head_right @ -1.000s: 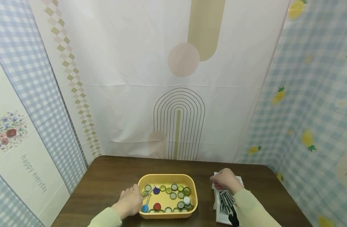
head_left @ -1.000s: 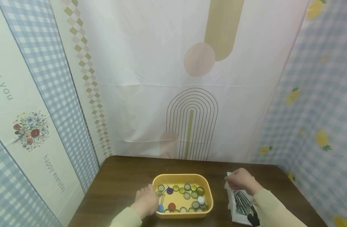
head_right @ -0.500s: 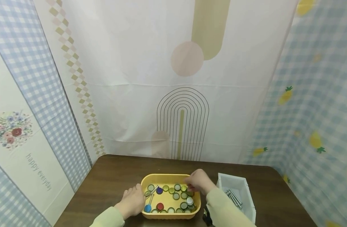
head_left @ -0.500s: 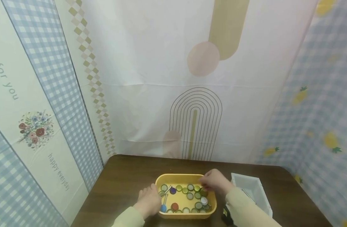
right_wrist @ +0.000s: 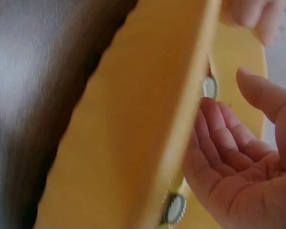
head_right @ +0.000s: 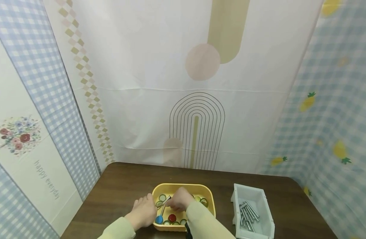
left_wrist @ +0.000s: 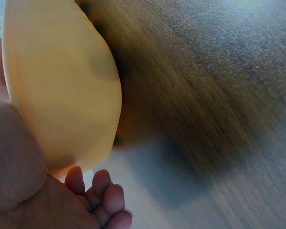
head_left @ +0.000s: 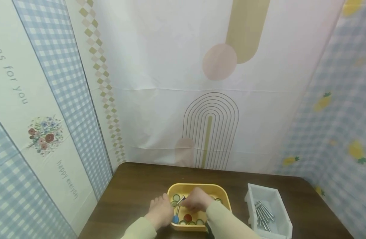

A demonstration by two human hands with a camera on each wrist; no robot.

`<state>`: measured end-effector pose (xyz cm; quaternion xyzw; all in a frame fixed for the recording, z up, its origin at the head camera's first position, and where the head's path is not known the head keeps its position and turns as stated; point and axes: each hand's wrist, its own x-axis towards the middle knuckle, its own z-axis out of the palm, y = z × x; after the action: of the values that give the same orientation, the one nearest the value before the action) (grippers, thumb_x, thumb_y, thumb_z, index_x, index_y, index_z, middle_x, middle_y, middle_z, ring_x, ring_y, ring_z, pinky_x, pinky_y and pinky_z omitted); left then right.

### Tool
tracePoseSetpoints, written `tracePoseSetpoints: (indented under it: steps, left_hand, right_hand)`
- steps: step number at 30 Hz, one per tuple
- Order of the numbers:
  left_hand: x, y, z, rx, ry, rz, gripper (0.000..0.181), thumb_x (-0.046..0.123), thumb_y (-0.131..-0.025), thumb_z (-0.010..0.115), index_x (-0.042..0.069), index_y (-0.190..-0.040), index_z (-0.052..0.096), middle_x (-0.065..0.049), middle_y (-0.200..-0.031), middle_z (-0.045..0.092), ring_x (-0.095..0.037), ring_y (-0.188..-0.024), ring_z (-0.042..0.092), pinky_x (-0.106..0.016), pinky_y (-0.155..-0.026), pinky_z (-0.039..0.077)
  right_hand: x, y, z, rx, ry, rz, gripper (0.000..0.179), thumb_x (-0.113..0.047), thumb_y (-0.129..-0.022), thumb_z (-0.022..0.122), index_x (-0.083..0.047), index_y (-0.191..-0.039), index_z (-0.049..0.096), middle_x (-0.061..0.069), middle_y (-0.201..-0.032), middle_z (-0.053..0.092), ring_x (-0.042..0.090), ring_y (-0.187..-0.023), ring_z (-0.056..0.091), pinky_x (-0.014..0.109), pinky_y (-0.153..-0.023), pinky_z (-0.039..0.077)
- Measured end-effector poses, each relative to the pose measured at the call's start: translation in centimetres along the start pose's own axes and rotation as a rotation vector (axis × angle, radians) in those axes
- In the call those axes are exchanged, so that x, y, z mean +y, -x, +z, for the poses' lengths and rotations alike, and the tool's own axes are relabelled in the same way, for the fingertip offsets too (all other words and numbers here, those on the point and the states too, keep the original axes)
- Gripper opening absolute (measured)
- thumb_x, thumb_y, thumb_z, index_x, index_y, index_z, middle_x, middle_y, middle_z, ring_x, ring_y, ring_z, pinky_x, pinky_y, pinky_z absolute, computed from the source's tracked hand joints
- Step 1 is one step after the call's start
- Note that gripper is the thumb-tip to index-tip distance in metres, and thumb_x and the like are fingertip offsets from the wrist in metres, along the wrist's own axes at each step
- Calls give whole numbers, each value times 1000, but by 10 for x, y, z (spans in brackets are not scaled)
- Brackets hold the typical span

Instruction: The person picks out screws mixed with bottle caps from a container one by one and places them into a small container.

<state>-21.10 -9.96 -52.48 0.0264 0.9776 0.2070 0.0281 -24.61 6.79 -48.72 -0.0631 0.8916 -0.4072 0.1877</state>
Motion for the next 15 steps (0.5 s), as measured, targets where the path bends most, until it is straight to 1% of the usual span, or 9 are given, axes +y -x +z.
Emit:
tracePoseSetpoints:
  steps: [2, 4, 7, 9, 12, 15]
  left_hand:
    - [1, 0, 1, 1, -3, -7, 19, 13, -86, 49, -1, -98, 46, -15, -82, 49, -33, -82, 50, -52, -81, 36]
    - [2, -1, 2, -3, -4, -17, 21, 13, -85, 50, -2, -100, 46, -16, -84, 50, -34, -84, 50, -53, -83, 36]
    - [3, -2, 2, -6, -5, -23, 23, 12, -85, 50, -2, -102, 47, -17, -86, 51, -35, -87, 51, -54, -85, 36]
    - [4, -2, 2, -10, -5, -26, 24, 13, -85, 50, -3, -103, 47, -18, -88, 51, -36, -88, 51, -54, -87, 35]
    - [3, -2, 3, -2, -9, -25, 22, 12, -86, 50, -2, -102, 46, -18, -87, 51, -36, -87, 50, -54, -86, 35]
    - [2, -2, 3, 1, -7, -29, 22, 13, -85, 50, -2, -101, 45, -16, -85, 50, -34, -85, 49, -54, -86, 35]
  right_hand:
    - [1, -3, 8, 17, 26, -23, 26, -14, -70, 78, -6, -55, 60, 8, -56, 62, 17, -50, 56, 33, -52, 50]
    - [3, -6, 14, 38, 91, -53, 21, -14, -68, 77, -3, -57, 63, 8, -55, 62, 17, -48, 56, 31, -49, 47]
    - [6, -10, 20, 41, 150, -54, 18, -13, -66, 74, -4, -56, 62, 7, -51, 61, 16, -44, 55, 26, -44, 40]
    - [9, -12, 24, 37, 156, -55, 16, -11, -64, 70, -5, -53, 59, 7, -48, 60, 17, -41, 56, 24, -42, 37]
    - [12, -13, 30, 26, 117, -44, 17, -7, -64, 67, -7, -51, 56, 9, -45, 58, 17, -36, 55, 23, -37, 37]
    - [12, -14, 36, 46, 83, -70, 19, -4, -62, 66, -9, -49, 52, 6, -41, 54, 15, -32, 51, 22, -33, 35]
